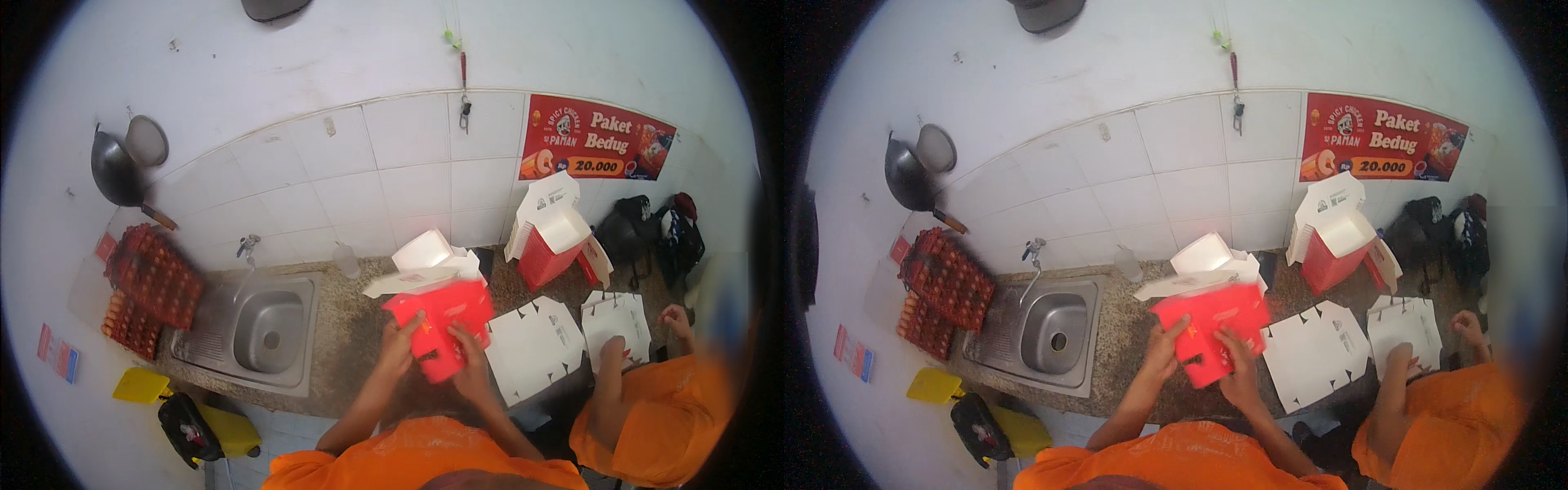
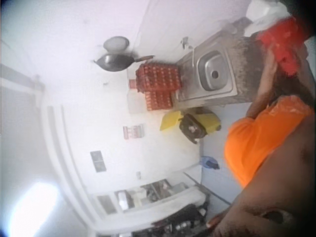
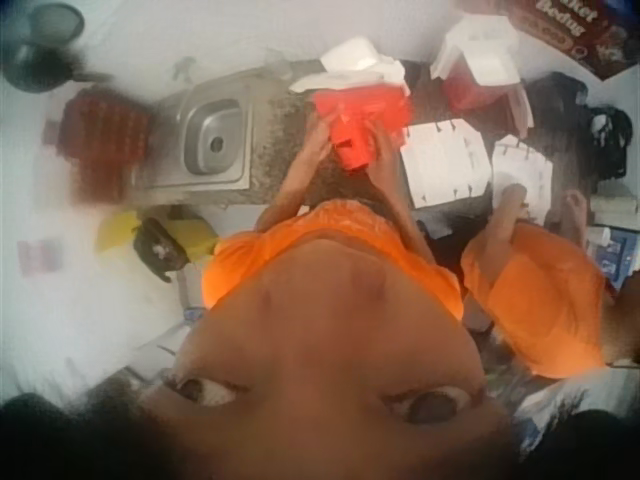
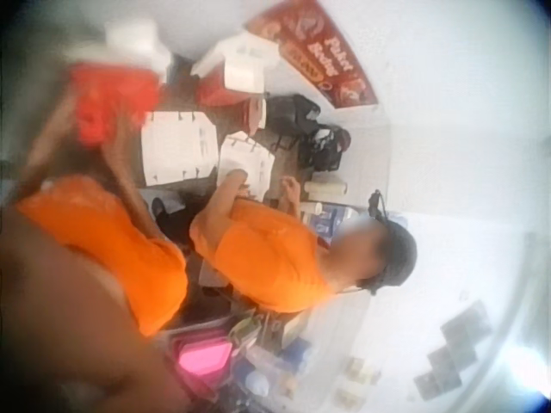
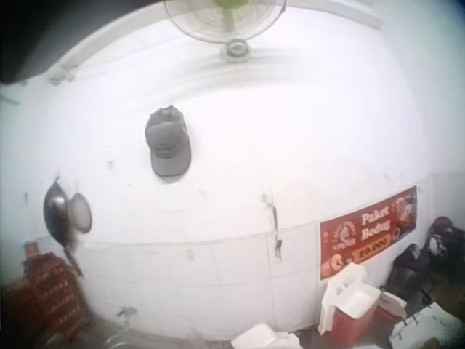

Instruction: The person assembles red and white cardboard food boxes by folding the flaps and interlocking the tabs. They work alongside another person at a granite countertop, stacking the finished boxes into a pile.

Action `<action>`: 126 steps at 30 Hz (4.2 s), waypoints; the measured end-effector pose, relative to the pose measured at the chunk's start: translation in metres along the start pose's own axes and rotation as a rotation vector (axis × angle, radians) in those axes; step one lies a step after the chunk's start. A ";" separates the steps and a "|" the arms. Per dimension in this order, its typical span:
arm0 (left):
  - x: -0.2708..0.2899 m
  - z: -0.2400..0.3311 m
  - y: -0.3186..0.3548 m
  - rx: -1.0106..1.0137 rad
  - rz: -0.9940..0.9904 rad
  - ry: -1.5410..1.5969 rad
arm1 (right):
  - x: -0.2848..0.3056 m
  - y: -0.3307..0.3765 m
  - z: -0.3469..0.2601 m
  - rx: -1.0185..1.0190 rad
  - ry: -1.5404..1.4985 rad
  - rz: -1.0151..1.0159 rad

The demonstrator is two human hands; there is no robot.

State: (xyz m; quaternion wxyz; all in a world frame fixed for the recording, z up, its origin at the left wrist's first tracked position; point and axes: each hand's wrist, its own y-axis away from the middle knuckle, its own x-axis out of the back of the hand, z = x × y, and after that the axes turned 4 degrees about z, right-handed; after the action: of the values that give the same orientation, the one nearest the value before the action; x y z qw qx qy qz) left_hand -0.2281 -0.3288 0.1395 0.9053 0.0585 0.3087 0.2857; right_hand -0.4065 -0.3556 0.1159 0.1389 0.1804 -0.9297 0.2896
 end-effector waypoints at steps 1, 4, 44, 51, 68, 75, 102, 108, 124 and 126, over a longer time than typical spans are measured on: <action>0.003 -0.005 -0.003 -0.011 0.000 0.054 | 0.001 -0.002 0.001 -0.139 -0.164 -0.034; 0.012 -0.016 -0.007 -0.046 0.040 0.143 | -0.001 -0.001 -0.025 -0.363 -0.418 0.042; -0.016 -0.060 0.018 -0.260 -0.012 0.005 | -0.010 -0.021 0.016 0.200 -0.016 0.182; -0.009 -0.083 0.037 -0.738 -0.130 -0.760 | -0.014 -0.013 0.015 0.033 -0.202 0.377; 0.022 -0.027 0.044 -0.186 -0.391 -0.799 | 0.023 -0.007 0.036 -0.457 -0.390 0.001; 0.026 -0.024 0.053 -0.192 -0.366 -1.068 | 0.036 -0.005 0.013 -0.647 -0.383 -0.374; 0.106 0.023 0.037 0.247 -0.496 0.031 | 0.016 0.004 0.061 -0.615 -0.802 0.186; 0.099 0.015 0.050 -0.034 -0.534 -0.830 | 0.009 0.029 0.093 -0.826 -0.475 0.028; 0.038 0.018 0.068 -0.075 -0.594 -1.191 | 0.020 -0.001 0.025 -0.368 -0.543 -0.122; 0.037 0.019 0.071 0.468 -0.388 -0.791 | 0.027 -0.001 0.016 -0.345 -0.814 0.171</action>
State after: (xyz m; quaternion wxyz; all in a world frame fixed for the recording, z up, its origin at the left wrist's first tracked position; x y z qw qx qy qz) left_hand -0.2270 -0.2479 0.1557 0.9521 0.3057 0.0028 -0.0089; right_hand -0.4321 -0.3726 0.1136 -0.2346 0.1766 -0.9548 0.0461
